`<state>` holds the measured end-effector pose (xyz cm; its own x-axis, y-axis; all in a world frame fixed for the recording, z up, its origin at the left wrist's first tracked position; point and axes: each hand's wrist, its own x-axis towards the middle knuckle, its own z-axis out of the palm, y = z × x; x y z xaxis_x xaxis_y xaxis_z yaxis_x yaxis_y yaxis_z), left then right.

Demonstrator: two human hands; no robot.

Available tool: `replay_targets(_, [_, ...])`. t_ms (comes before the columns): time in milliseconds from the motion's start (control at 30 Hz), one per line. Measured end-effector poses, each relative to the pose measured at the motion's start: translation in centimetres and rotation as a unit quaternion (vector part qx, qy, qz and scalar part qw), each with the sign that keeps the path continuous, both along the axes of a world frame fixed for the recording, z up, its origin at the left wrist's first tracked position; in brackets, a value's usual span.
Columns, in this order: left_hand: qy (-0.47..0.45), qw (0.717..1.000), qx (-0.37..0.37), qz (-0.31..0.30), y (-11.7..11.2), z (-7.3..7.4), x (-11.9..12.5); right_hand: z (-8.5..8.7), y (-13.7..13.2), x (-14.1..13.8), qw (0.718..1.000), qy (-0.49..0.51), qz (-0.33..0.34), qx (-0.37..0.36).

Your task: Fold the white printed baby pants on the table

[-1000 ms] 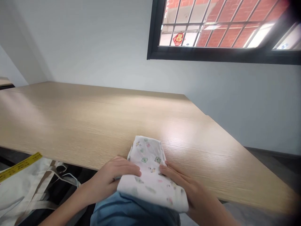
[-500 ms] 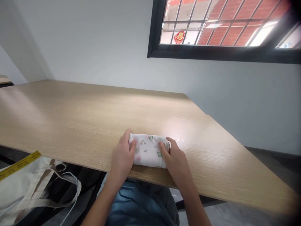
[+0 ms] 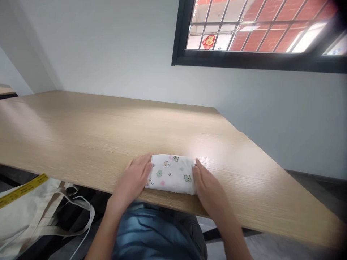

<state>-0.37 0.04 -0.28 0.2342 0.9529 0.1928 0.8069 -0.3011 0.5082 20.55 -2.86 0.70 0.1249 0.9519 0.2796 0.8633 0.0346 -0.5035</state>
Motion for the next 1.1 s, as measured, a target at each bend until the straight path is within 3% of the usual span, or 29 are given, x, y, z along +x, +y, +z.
replay_targets(100, [-0.081,0.993,-0.012,0.081,-0.3,0.3,-1.2,-0.2,-2.3,1.9,0.992,0.035,-0.092,0.075])
replay_targets(167, [-0.129,0.988,-0.005,0.085,0.1,1.2,-0.5,-0.7,-4.1,1.3,0.982,0.04,-0.095,0.16])
replay_targets(267, [-0.209,0.978,-0.004,0.004,1.5,2.8,1.5,-1.7,-6.1,-1.4,0.966,0.022,0.015,0.259])
replay_targets(333, [-0.246,0.968,-0.023,-0.044,2.4,3.3,2.4,-2.3,-6.5,-3.1,0.958,0.01,0.087,0.271])
replay_targets(400, [-0.249,0.965,-0.042,-0.071,2.6,3.4,2.7,-2.6,-6.1,-3.9,0.962,0.013,0.108,0.251])
replay_targets(467, [-0.249,0.964,-0.055,-0.077,1.8,3.1,2.6,-2.4,-5.1,-3.8,0.973,0.029,0.08,0.214])
replay_targets(600, [-0.263,0.961,-0.088,0.005,-1.8,2.2,2.5,-1.0,-2.1,-2.7,0.995,0.03,0.027,0.089])
replay_targets(767, [-0.298,0.941,-0.14,0.078,-5.0,1.8,3.5,1.7,0.1,-1.9,0.996,0.052,0.049,-0.046])
replay_targets(933, [-0.349,0.924,-0.119,0.103,-4.1,2.0,3.6,2.9,-0.3,-1.9,0.984,0.145,0.033,-0.099])
replay_targets(1100, [-0.207,0.959,-0.14,0.131,-2.8,2.4,4.0,2.9,0.2,-2.6,0.983,0.12,0.083,-0.108])
